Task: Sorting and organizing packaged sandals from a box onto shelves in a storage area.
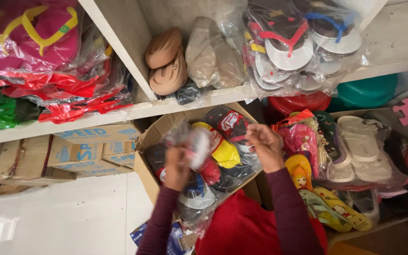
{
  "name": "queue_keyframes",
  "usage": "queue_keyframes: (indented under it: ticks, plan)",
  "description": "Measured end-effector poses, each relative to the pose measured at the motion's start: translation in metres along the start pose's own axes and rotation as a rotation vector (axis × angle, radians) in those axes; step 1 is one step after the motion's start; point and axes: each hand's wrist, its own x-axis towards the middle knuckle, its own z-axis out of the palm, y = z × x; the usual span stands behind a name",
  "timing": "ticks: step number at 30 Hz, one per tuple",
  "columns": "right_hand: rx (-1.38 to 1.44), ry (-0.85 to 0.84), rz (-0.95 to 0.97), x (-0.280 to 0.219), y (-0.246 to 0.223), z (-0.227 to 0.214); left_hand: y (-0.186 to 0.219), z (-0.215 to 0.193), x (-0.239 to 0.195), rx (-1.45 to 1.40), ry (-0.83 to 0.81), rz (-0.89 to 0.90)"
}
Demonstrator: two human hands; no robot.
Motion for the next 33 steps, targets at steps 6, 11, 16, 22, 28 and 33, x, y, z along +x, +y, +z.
queue_keyframes:
  ticks: [6, 11, 16, 22, 28, 33]
  plan:
    - [-0.432, -0.053, -0.299, 0.02, 0.044, 0.005, -0.01, -0.082, -0.005, -0.308, 0.188, -0.224]
    - [-0.978, -0.203, -0.223, 0.017, 0.074, 0.024, 0.018, -0.097, -0.031, -0.212, 0.145, -0.165]
    - [-1.305, -0.148, -0.205, 0.007, 0.053, 0.05, 0.043, -0.09, -0.044, -0.097, 0.064, -0.186]
    - [-1.314, -0.196, 0.007, 0.014, 0.056, 0.039, 0.042, -0.091, -0.049, -0.112, 0.143, -0.084]
    - [-1.097, -0.194, -0.152, 0.015, 0.055, 0.046, -0.012, -0.065, -0.056, -0.814, 0.279, -0.304]
    - [0.023, -0.73, 0.293, -0.009, 0.007, 0.045, -0.015, -0.013, -0.025, -1.346, 0.258, -0.418]
